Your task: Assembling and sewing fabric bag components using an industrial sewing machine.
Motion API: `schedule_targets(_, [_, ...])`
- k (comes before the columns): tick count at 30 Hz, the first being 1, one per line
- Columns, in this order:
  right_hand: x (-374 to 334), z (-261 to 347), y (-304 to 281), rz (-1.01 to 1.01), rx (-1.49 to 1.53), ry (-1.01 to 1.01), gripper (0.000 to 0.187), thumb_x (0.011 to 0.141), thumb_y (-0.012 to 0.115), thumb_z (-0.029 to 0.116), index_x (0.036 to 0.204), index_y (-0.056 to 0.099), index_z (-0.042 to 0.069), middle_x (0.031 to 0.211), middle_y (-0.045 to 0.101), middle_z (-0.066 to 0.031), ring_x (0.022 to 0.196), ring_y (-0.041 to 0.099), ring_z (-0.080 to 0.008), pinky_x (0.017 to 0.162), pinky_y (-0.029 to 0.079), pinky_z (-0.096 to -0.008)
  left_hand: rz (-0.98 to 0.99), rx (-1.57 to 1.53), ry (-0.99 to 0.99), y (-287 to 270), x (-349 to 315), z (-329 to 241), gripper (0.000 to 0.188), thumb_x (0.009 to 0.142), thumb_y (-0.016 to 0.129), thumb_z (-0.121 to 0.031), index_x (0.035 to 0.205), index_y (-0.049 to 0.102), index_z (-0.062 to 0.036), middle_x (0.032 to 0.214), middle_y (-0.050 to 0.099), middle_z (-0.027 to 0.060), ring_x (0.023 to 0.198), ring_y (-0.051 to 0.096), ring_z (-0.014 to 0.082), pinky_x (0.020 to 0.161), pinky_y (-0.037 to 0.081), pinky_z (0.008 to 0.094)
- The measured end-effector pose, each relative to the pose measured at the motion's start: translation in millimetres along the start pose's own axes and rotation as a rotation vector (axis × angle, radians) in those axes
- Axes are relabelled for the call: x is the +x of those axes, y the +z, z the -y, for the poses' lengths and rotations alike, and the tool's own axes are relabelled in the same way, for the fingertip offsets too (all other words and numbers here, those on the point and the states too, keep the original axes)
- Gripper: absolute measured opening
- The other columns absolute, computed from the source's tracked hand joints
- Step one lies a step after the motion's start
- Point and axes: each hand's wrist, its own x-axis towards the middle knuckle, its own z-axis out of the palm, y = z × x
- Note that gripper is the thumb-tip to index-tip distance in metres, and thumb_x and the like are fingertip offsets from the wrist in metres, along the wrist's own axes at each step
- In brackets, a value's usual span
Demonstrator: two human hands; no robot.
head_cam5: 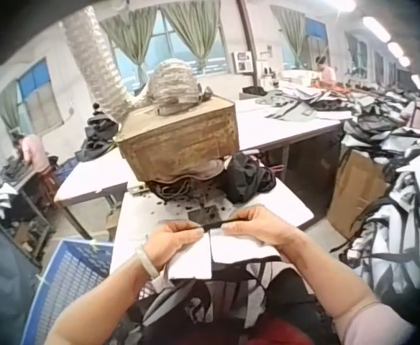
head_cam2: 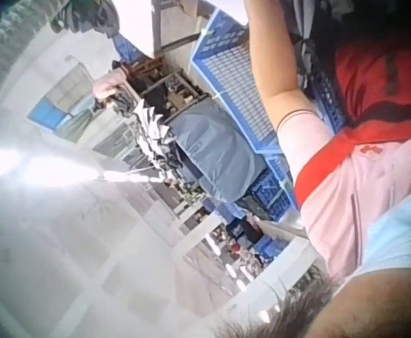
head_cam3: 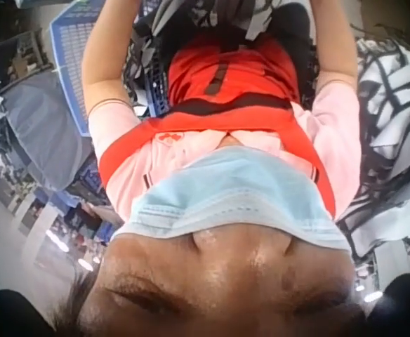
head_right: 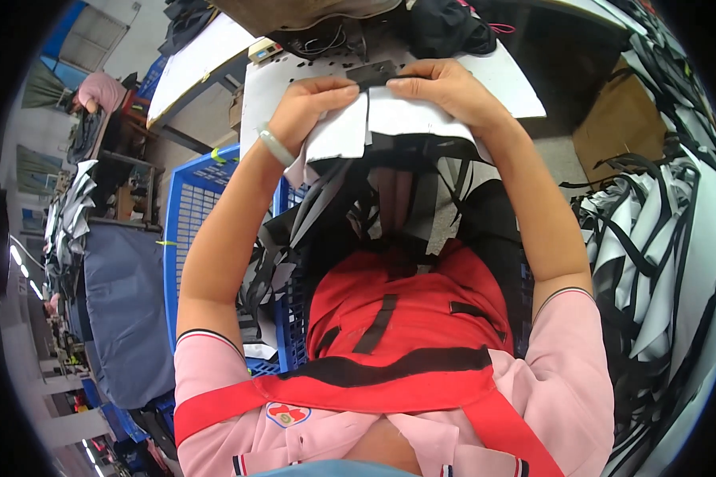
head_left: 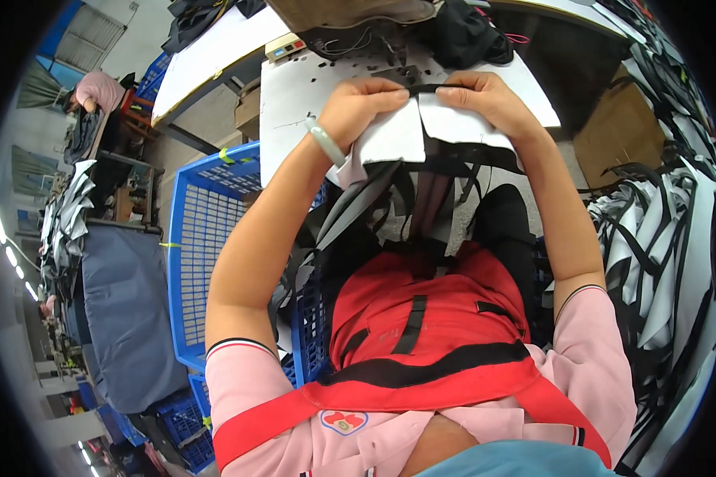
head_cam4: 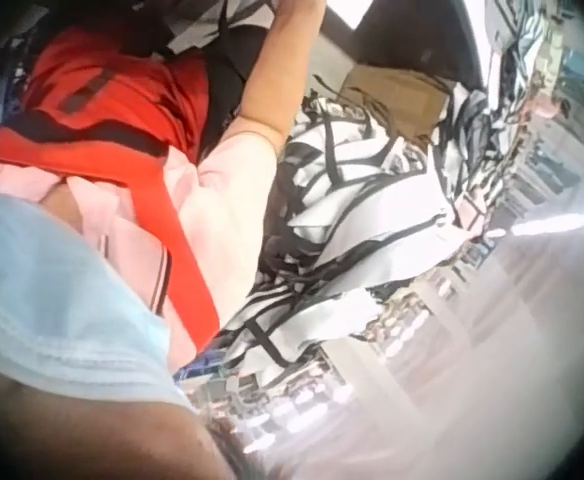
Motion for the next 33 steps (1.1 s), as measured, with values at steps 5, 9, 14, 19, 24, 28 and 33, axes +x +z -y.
schedule_targets(5, [23.4, -9.7, -9.9, 0.017, -0.023, 0.037, 0.027, 0.081, 0.072, 0.028, 0.091, 0.069, 0.002, 0.074, 0.062, 0.0019, 0.061, 0.054, -0.0037, 0.053, 0.041, -0.0185, -0.022, -0.09, 0.017, -4.9, 29.6, 14.0, 0.025, 0.085, 0.065, -0.013, 0.103, 0.066, 0.0043, 0.089, 0.067, 0.0074, 0.077, 0.063, 0.0105, 0.071, 0.048, 0.0192])
schedule_targets(9, [37.5, -25.4, -14.3, 0.009, -0.061, 0.022, 0.029, 0.082, 0.072, 0.028, 0.092, 0.068, 0.001, 0.074, 0.063, 0.0001, 0.06, 0.055, -0.0046, 0.053, 0.042, -0.0185, -0.065, 0.023, 0.076, -7.6, 41.4, 23.0, 0.026, 0.084, 0.066, -0.015, 0.103, 0.067, 0.0038, 0.091, 0.068, 0.0076, 0.078, 0.061, 0.0105, 0.072, 0.047, 0.0185])
schedule_targets(14, [45.5, -29.6, -14.4, 0.006, -0.036, 0.046, 0.029, 0.082, 0.071, 0.028, 0.092, 0.068, 0.0, 0.075, 0.064, -0.0015, 0.061, 0.057, -0.0054, 0.054, 0.044, -0.0187, -0.086, -0.009, 0.06, -10.5, 51.9, 32.0, 0.026, 0.083, 0.067, -0.013, 0.102, 0.068, 0.0044, 0.091, 0.069, 0.0098, 0.081, 0.063, 0.0131, 0.075, 0.048, 0.0224])
schedule_targets(19, [52.8, -28.2, -10.7, 0.02, -0.045, 0.062, 0.024, 0.087, 0.066, 0.029, 0.087, 0.067, 0.005, 0.07, 0.057, 0.0067, 0.06, 0.05, 0.0, 0.053, 0.037, -0.0164, -0.129, -0.089, 0.04, -17.1, 57.6, 35.5, 0.026, 0.082, 0.067, -0.012, 0.101, 0.068, 0.0055, 0.09, 0.069, 0.0096, 0.08, 0.063, 0.013, 0.075, 0.048, 0.0227])
schedule_targets(24, [57.2, -27.5, -22.2, -0.005, 0.01, 0.002, 0.024, 0.087, 0.066, 0.028, 0.085, 0.067, 0.005, 0.07, 0.059, 0.0063, 0.059, 0.05, 0.0004, 0.053, 0.038, -0.0157, -0.157, -0.069, 0.069, -11.5, 66.9, 30.4, 0.029, 0.081, 0.069, -0.015, 0.101, 0.068, 0.0059, 0.089, 0.069, 0.0101, 0.081, 0.062, 0.0137, 0.076, 0.048, 0.0234])
schedule_targets(28, [65.3, -32.9, -32.9, -0.127, -0.218, 0.004, 0.03, 0.083, 0.068, 0.032, 0.098, 0.071, 0.006, 0.08, 0.064, 0.002, 0.066, 0.053, -0.0054, 0.055, 0.044, -0.0242, -0.162, 0.222, 0.165, -19.3, 80.8, 36.4, 0.03, 0.082, 0.068, -0.024, 0.099, 0.07, 0.0003, 0.092, 0.068, 0.0043, 0.082, 0.059, 0.0099, 0.076, 0.045, 0.024])
schedule_targets(33, [50.3, -18.0, -13.7, -0.139, -0.041, 0.089, 0.032, 0.087, 0.063, 0.034, 0.088, 0.071, 0.004, 0.07, 0.06, -0.0019, 0.066, 0.051, -0.009, 0.059, 0.044, -0.0282, -0.121, 0.062, 0.124, -55.0, 67.2, 52.4, 0.029, 0.085, 0.064, -0.018, 0.107, 0.066, 0.0012, 0.093, 0.067, 0.0031, 0.084, 0.059, 0.0097, 0.076, 0.046, 0.022])
